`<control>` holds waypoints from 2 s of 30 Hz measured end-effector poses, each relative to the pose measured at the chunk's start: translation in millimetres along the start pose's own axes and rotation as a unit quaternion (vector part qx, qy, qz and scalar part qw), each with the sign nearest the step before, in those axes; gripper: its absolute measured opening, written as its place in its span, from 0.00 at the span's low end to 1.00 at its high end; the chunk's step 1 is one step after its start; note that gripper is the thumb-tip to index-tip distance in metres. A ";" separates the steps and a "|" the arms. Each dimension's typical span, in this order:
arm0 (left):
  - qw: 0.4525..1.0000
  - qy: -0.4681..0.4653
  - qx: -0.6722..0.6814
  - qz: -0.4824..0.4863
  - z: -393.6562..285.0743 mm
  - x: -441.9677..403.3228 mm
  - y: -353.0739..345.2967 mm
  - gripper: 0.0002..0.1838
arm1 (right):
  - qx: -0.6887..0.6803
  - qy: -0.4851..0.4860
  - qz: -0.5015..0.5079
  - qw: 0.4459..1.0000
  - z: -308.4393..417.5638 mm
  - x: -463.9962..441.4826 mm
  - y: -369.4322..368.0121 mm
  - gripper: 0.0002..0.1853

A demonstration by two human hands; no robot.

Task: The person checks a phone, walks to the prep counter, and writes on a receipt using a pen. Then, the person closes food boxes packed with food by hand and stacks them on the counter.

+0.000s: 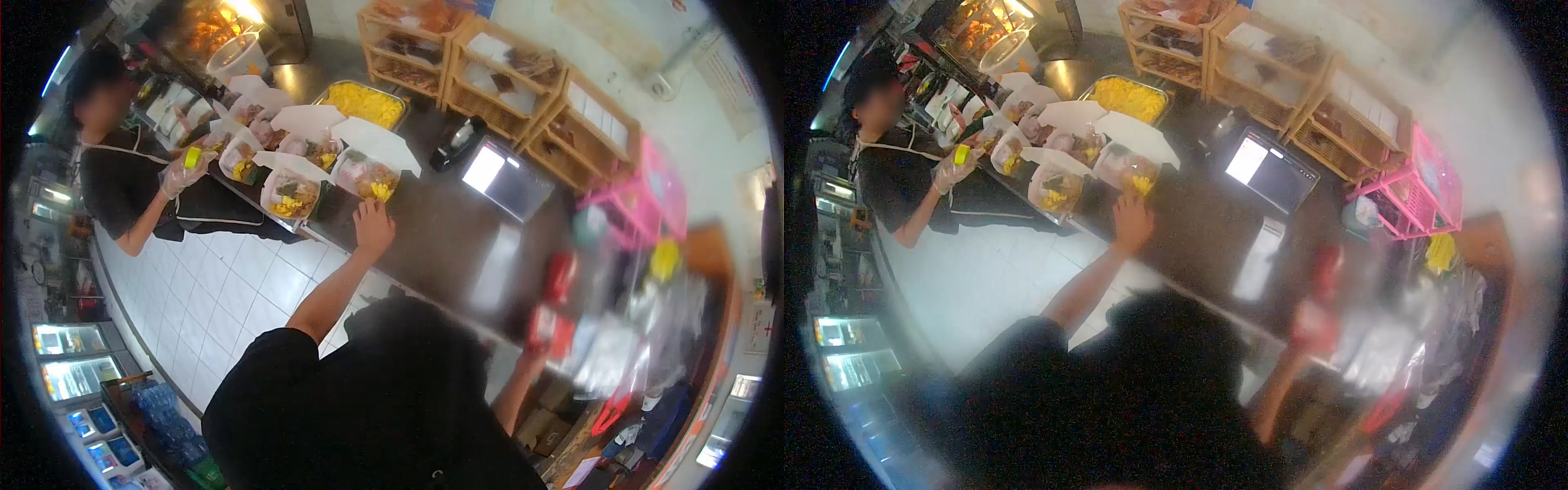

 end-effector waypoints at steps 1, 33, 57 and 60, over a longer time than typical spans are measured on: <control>0.999 -0.043 -0.033 -0.007 -2.1 -2.0 -3.8 0.22 | -0.001 0.004 -0.004 1.000 17.9 -8.0 0.0 0.22; 0.957 0.001 0.289 -0.016 -46.6 13.1 62.0 0.28 | 0.062 0.359 0.315 0.876 289.5 -58.7 -202.7 0.15; 0.844 0.236 0.324 0.356 -26.0 55.3 -34.5 0.24 | -0.271 -0.240 0.475 0.802 133.4 -62.2 -231.0 0.26; 0.868 0.135 0.379 0.290 2.0 73.7 -134.8 0.23 | -0.250 -0.215 0.482 0.812 98.8 -66.8 -265.3 0.25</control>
Point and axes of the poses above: each hand's wrist, its own x-axis away from the middle knuckle, its own y-axis out of the back of the hand, z = x × y, the point moved 3 cm from there along -x, towards the middle knuckle, and after that the axes turned 9 degrees about -z, right-handed, at the moved point
